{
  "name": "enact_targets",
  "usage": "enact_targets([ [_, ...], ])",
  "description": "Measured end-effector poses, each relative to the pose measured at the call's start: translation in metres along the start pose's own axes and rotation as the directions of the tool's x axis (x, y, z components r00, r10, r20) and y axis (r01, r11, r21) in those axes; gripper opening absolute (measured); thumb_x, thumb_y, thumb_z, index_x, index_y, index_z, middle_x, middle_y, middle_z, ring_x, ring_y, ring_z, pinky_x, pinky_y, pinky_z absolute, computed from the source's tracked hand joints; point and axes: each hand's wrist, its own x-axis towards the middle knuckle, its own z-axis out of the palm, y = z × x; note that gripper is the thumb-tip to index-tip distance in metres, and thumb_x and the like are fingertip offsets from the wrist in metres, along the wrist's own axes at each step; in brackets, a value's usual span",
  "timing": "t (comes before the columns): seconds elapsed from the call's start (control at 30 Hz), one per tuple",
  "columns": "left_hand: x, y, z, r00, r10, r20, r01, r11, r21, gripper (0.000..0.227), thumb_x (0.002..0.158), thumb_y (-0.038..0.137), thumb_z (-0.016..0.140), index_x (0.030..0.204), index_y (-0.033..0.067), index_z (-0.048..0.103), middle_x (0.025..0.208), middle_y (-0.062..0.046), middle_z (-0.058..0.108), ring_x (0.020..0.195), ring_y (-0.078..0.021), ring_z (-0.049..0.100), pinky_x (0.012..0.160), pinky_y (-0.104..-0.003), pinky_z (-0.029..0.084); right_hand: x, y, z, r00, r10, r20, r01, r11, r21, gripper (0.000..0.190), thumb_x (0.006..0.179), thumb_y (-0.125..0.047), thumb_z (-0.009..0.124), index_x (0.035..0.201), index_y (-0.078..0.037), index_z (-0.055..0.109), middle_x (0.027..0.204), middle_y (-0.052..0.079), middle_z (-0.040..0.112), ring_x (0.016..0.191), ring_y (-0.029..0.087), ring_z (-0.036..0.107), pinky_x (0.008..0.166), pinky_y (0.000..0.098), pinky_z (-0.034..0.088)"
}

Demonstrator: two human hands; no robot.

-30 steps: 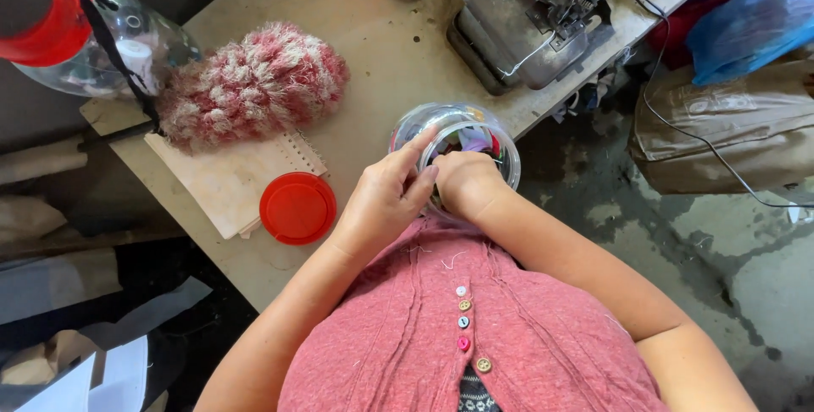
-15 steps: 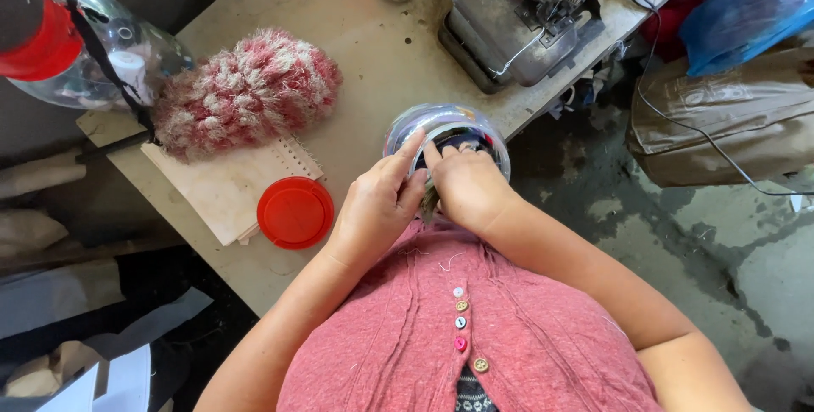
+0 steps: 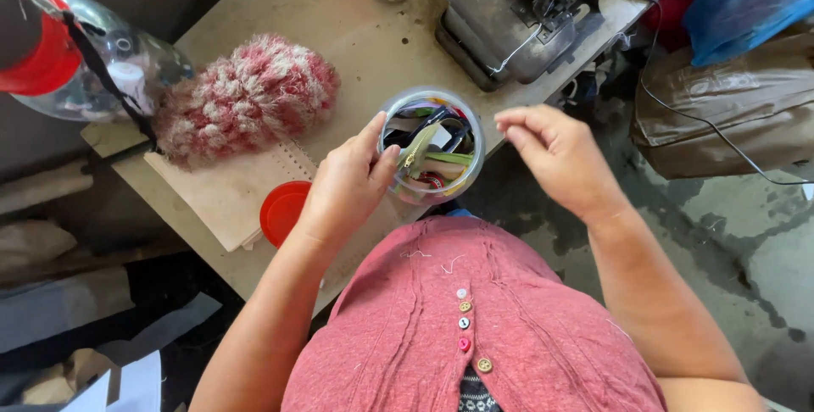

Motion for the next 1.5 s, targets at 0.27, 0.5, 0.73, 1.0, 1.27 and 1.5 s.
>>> enact_targets([
  [0.27, 0.019, 0.026, -0.018, 0.984, 0.170, -0.049, -0.146, 0.937, 0.318, 0.051, 0.099, 0.035, 0.063, 0.144, 0.0126, 0.057, 0.098, -0.014, 0.064, 0.090, -0.0414, 0.069, 0.077, -0.055, 0.058, -0.038, 0.036, 0.010, 0.935, 0.328, 0.131, -0.324, 0.945, -0.052, 0.021, 0.101, -0.016, 0.064, 0.118, -0.015, 0.076, 0.104, 0.008, 0.077, 0.101, 0.026, 0.073, 0.089, 0.0405, 0.056],
  [0.5, 0.064, 0.025, 0.050, 0.850, 0.327, 0.413, -0.479, 0.806, 0.348, 0.033, 0.091, 0.036, 0.072, 0.114, 0.0146, 0.064, 0.109, -0.006, 0.064, 0.102, -0.0309, 0.068, 0.083, -0.041, 0.061, -0.050, 0.051, 0.018, 0.909, 0.374, 0.182, -0.368, 0.927, -0.067, 0.024, 0.102, -0.021, 0.063, 0.121, -0.014, 0.075, 0.109, 0.011, 0.076, 0.106, 0.029, 0.071, 0.090, 0.0427, 0.057],
  [0.73, 0.112, -0.031, 0.153, 0.698, -0.214, 0.684, -0.443, 0.622, 0.646, 0.101, 0.084, 0.049, 0.077, 0.159, 0.0059, 0.026, 0.120, -0.020, 0.052, 0.101, -0.0440, 0.069, 0.080, -0.060, 0.059, -0.054, 0.071, 0.047, 0.888, 0.373, 0.268, -0.379, 0.925, -0.029, 0.026, 0.102, -0.024, 0.059, 0.122, -0.019, 0.074, 0.113, 0.008, 0.076, 0.113, 0.029, 0.068, 0.095, 0.0449, 0.056],
  [1.0, 0.080, 0.030, 0.050, 0.812, 0.000, 0.584, -0.428, 0.681, 0.595, 0.038, 0.085, 0.014, 0.071, 0.124, 0.0168, 0.070, 0.097, -0.010, 0.074, 0.090, -0.0340, 0.075, 0.076, -0.047, 0.064, -0.062, 0.079, 0.039, 0.848, 0.450, 0.279, -0.465, 0.885, -0.013, 0.026, 0.101, -0.024, 0.060, 0.122, -0.021, 0.075, 0.113, 0.007, 0.076, 0.111, 0.030, 0.070, 0.094, 0.0440, 0.057],
  [1.27, 0.038, 0.041, -0.006, 0.855, 0.350, 0.383, -0.517, 0.508, 0.689, 0.018, 0.078, 0.019, 0.078, 0.092, 0.0162, 0.067, 0.093, -0.003, 0.060, 0.093, -0.0247, 0.060, 0.073, -0.035, 0.053, -0.045, 0.065, 0.033, 0.833, 0.464, 0.301, -0.485, 0.874, -0.006, 0.026, 0.103, -0.024, 0.058, 0.122, -0.022, 0.076, 0.114, 0.005, 0.077, 0.110, 0.026, 0.072, 0.094, 0.0405, 0.058],
  [1.5, 0.025, 0.052, -0.051, 0.892, 0.152, 0.427, -0.339, 0.848, 0.407, 0.025, 0.088, 0.019, 0.075, 0.106, 0.0063, 0.064, 0.107, -0.013, 0.063, 0.094, -0.0407, 0.068, 0.077, -0.049, 0.060, -0.034, 0.038, 0.026, 0.885, 0.370, 0.283, -0.401, 0.914, 0.058, 0.026, 0.102, -0.019, 0.058, 0.121, -0.016, 0.076, 0.110, 0.010, 0.077, 0.108, 0.028, 0.072, 0.092, 0.0406, 0.058],
])
